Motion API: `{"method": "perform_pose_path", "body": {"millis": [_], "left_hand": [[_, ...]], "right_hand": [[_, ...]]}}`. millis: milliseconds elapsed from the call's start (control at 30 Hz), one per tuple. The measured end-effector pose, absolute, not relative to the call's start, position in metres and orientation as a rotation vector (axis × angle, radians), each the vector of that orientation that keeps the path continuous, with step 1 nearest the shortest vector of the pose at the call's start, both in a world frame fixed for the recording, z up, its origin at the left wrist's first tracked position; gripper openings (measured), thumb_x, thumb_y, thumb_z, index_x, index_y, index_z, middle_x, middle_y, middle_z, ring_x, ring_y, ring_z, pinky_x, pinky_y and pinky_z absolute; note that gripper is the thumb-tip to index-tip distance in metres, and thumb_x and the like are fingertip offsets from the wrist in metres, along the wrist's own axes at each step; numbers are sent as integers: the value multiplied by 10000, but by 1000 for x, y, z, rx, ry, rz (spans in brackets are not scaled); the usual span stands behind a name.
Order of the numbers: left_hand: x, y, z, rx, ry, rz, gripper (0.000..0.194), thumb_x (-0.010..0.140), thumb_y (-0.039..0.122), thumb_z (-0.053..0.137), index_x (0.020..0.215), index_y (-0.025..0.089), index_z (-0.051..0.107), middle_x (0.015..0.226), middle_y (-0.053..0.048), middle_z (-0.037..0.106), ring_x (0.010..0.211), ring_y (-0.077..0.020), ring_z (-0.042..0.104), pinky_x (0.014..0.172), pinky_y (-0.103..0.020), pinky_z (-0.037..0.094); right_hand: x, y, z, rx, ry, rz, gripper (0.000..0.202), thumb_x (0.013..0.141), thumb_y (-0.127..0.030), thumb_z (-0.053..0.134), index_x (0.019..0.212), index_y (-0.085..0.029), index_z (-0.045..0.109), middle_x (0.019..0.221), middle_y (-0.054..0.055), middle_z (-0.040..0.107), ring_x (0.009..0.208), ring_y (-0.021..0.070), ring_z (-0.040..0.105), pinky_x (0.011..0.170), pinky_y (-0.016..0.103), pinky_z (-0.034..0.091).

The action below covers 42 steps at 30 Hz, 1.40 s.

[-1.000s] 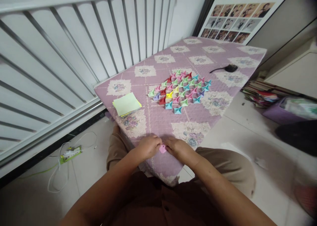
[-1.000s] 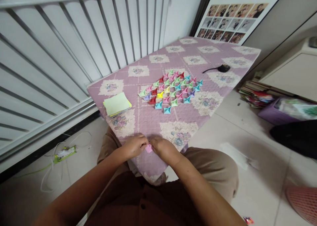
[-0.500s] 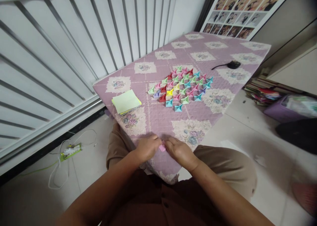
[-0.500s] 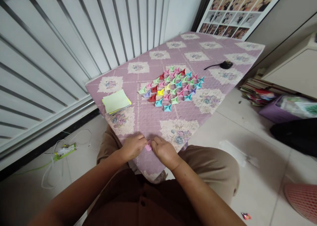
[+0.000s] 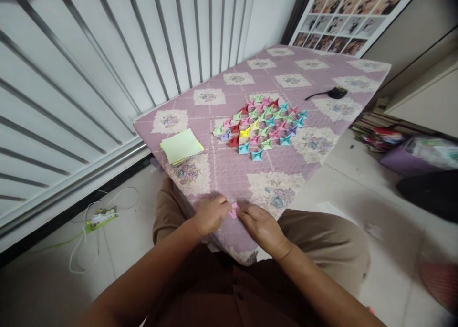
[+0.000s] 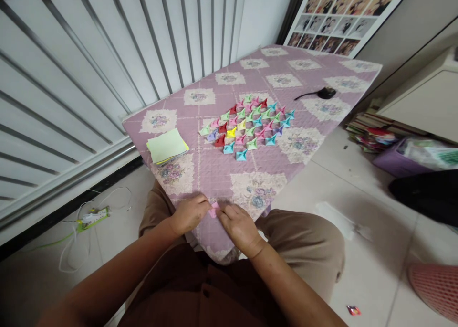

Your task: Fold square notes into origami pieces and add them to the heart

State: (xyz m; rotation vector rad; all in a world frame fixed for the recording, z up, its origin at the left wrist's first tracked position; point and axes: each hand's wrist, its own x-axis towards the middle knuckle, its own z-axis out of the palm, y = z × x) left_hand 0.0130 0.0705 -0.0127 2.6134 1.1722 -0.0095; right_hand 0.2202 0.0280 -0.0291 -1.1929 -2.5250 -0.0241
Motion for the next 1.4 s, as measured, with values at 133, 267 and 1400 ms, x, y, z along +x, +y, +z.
{"method": "perform_pose_path", "body": {"millis": [133,267,1400], "left_hand": [[13,69,-13,2601,1174,-24,255,958,242,380,1008,196,626,1018,-52,596,866,-175,554,736,-272,435],[14,67,-12,2562,1209,-57,271,964,258,374,1073,212,617,1062,-36,604,914,-172,552,774,-269,433],[8,47,-12,2799,1071,-8,331,986,240,321,1293,225,442,1153,-83,564,936,-218,538,750,-324,449]], "right_hand": [[221,27,-29,-1211,-2527,10,299,958,-198,404,1153,-185,630,948,64,657,884,198,572,818,326,462],[221,27,-28,-1220,-2522,66,294,961,-204,404,1143,-216,635,978,51,664,914,192,571,838,324,461],[220,21,-36,-1273,-2363,191,304,951,-201,407,1175,-195,613,1054,77,643,979,200,571,867,352,481]]}}
